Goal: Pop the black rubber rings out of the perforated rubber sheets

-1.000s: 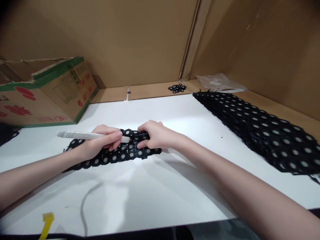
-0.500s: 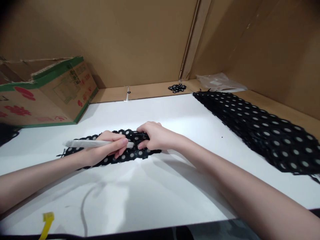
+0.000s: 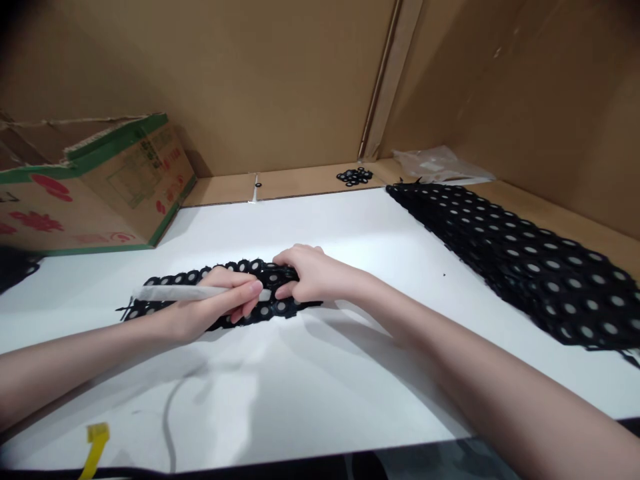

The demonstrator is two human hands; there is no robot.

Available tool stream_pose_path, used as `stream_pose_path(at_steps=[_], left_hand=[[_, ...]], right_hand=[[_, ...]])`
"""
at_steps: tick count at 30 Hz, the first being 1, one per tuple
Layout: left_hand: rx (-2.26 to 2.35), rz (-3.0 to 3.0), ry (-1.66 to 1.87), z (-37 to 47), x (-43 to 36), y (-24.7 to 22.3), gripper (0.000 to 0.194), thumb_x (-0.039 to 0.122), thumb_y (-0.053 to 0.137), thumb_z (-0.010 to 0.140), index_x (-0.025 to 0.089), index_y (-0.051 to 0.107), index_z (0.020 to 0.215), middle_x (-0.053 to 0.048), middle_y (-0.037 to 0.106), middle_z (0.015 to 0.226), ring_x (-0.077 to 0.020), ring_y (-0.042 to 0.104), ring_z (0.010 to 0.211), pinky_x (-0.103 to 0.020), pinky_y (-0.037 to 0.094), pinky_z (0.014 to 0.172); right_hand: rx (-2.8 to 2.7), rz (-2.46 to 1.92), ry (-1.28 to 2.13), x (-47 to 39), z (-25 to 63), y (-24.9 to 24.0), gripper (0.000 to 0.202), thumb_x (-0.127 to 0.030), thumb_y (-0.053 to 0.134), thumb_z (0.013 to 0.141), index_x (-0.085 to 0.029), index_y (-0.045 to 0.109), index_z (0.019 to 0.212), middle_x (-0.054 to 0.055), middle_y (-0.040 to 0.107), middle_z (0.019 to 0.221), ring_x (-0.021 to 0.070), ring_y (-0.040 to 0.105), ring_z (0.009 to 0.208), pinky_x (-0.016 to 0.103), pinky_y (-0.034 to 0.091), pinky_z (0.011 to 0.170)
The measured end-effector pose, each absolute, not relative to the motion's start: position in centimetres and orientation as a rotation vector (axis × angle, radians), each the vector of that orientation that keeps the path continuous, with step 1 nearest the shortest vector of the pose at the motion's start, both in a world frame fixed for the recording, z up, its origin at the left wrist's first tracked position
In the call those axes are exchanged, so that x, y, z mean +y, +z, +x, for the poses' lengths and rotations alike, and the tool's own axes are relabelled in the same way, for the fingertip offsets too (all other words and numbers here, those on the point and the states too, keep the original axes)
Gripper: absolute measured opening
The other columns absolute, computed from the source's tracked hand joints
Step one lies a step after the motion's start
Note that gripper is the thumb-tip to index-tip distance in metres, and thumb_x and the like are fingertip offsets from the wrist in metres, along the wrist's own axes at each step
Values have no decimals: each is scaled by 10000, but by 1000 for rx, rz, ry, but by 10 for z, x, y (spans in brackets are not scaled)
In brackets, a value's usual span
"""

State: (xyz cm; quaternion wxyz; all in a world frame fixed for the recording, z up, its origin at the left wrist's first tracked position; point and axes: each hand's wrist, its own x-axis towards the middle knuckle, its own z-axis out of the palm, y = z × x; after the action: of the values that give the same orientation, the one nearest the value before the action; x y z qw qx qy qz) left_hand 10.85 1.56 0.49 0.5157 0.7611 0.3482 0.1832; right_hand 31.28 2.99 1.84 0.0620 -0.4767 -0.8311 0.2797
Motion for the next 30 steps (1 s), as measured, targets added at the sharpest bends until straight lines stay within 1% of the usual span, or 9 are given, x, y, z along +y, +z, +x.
stream_pose_path(at_steps=[2,4,6,9,13,18,22,30], left_hand=[[848,1810,499,107,15,3,431,399,429,942,138,528,614,26,473,547,-72,410,527,-199,311,504],[857,1822,533,106,14,3,430,410,435,938,138,537,619,25,481,554,-70,405,524,-197,302,495],[863,1832,538,105,13,6,426,402,439,933,139,535,612,22,487,551,-72,406,522,-197,300,491],[858,1788,548,105,11,12,425,377,441,921,142,510,573,20,473,517,-75,389,491,-204,296,478],[822,1759,529,106,6,15,455,363,445,906,144,477,509,19,430,470,-75,360,461,-214,296,468],[776,1768,462,109,3,11,439,347,434,918,139,487,535,19,459,498,-73,398,493,-202,313,497],[787,1761,440,110,4,10,434,335,433,924,138,485,541,23,459,502,-68,380,485,-201,303,488],[799,1803,385,112,4,11,441,339,404,941,142,469,553,16,461,521,-83,407,527,-212,309,515]], right_hand=[[-2507,-1419,890,30,315,20,200,-317,659,711,-181,516,745,10,545,731,155,480,692,264,326,603],[-2497,-1362,968,30,317,22,280,-363,710,664,-181,527,773,-1,538,740,144,472,674,255,327,580],[-2485,-1293,1036,30,318,23,316,-355,742,630,-182,528,786,-17,527,738,131,462,660,246,322,562],[-2463,-1223,1095,31,320,23,303,-324,743,635,-182,523,789,-28,518,734,124,456,666,243,318,563],[-2439,-1165,1120,34,321,20,342,-340,766,609,-184,499,755,-36,491,729,125,448,684,245,323,583],[-2441,-1145,1142,36,323,18,363,-359,776,599,-184,499,754,-40,480,733,128,446,697,246,309,582],[-2445,-1135,1133,37,324,17,381,-377,778,595,-185,491,756,-38,469,746,132,446,712,247,311,588],[-2470,-1134,1099,35,322,19,354,-367,759,619,-188,491,766,-33,479,751,138,443,721,252,329,618]])
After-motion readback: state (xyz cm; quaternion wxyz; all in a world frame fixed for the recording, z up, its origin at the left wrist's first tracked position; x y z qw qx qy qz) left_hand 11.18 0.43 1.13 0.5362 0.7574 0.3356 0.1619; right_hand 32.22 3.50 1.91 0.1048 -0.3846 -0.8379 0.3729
